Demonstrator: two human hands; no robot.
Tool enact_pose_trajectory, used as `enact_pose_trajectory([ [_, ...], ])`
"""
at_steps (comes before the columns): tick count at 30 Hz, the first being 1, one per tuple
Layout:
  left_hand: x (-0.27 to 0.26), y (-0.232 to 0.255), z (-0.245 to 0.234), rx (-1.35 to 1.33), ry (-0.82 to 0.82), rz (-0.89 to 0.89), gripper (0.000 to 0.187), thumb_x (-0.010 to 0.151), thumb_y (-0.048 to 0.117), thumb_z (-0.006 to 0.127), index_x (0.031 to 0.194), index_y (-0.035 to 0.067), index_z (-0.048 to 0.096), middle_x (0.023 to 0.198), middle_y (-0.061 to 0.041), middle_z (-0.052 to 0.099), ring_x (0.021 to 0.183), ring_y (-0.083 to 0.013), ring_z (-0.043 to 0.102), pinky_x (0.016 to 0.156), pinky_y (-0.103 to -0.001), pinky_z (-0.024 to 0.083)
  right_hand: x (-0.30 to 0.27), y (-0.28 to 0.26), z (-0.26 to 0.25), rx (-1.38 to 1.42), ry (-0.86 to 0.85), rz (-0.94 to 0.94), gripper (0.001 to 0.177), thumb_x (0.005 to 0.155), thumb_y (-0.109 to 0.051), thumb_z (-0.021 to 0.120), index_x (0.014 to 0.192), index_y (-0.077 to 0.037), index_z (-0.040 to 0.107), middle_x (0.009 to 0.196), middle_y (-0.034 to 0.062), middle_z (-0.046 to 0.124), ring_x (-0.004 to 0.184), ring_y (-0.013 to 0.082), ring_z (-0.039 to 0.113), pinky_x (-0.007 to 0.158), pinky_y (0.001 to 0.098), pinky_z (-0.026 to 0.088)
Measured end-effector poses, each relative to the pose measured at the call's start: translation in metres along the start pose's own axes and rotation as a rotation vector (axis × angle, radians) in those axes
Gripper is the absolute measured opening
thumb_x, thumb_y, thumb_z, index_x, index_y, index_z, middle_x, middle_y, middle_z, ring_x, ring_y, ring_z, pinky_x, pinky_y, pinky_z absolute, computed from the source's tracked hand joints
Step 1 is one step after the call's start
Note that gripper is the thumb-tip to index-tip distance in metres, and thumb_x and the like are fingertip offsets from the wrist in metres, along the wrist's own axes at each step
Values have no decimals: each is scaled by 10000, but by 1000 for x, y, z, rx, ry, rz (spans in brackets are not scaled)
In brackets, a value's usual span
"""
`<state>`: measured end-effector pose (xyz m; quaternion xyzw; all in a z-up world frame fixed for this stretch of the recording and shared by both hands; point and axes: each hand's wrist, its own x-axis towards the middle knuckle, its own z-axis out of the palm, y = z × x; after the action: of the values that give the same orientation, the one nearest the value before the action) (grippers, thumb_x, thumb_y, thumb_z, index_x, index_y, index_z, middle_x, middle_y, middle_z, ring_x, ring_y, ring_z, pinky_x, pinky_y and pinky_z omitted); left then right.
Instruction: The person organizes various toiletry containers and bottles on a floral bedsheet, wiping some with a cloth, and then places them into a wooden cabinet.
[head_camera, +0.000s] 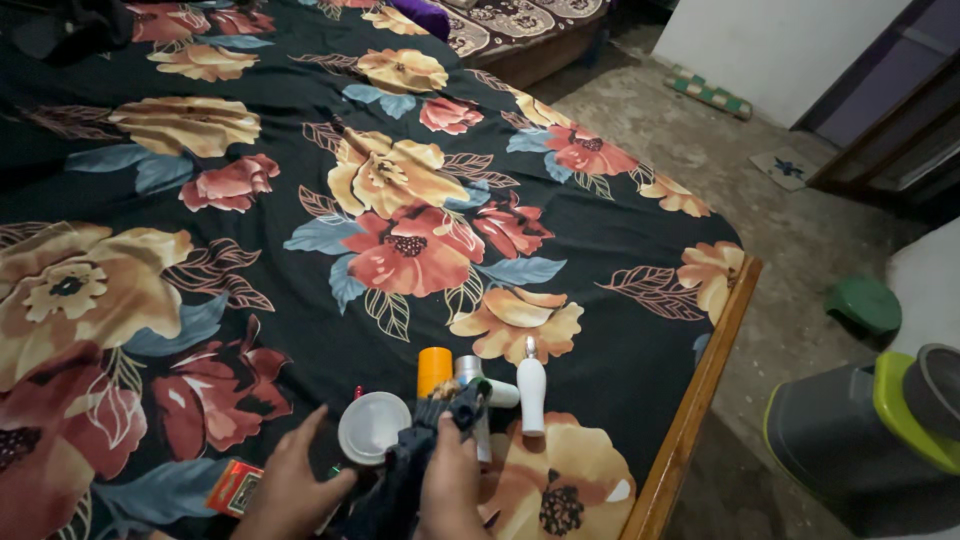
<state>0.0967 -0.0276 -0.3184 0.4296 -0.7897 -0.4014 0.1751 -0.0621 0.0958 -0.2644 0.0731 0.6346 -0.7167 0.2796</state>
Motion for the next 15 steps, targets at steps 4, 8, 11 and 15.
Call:
enact_pose_trajectory([
  [4,-11,-25,7,283,-178,13,903,612,332,898,1434,221,540,1141,-148,689,1133,-294,680,1032,-387,533,-43,-35,22,-262,69,-185,470,916,-299,560,1306,-41,608,1103,139,751,1012,281,716,927,376,509],
  [8,-32,-20,12,435,-244,-64,845,649,271,859,1425,247,525,1121,-118,694,1138,-307,673,1017,-431,523,-74,-47,31,-465,25,-432,510,937,-280,556,1368,-8,550,1243,209,672,1144,350,645,981,401,475],
  [11,-33,-31,15,320,-168,67,992,598,215,875,1492,191,445,1085,-170,681,1042,-362,673,930,-471,520,-89,-45,36,-559,-28,-645,514,952,-234,600,1385,30,515,1331,244,614,1234,391,586,1020,425,448],
  [15,-26,-60,19,234,16,20,801,671,208,850,1399,215,514,1055,-173,720,1013,-357,718,870,-462,560,-109,-67,35,-587,-164,-635,589,863,-141,610,1426,-21,483,1247,187,629,1177,344,637,990,392,500],
])
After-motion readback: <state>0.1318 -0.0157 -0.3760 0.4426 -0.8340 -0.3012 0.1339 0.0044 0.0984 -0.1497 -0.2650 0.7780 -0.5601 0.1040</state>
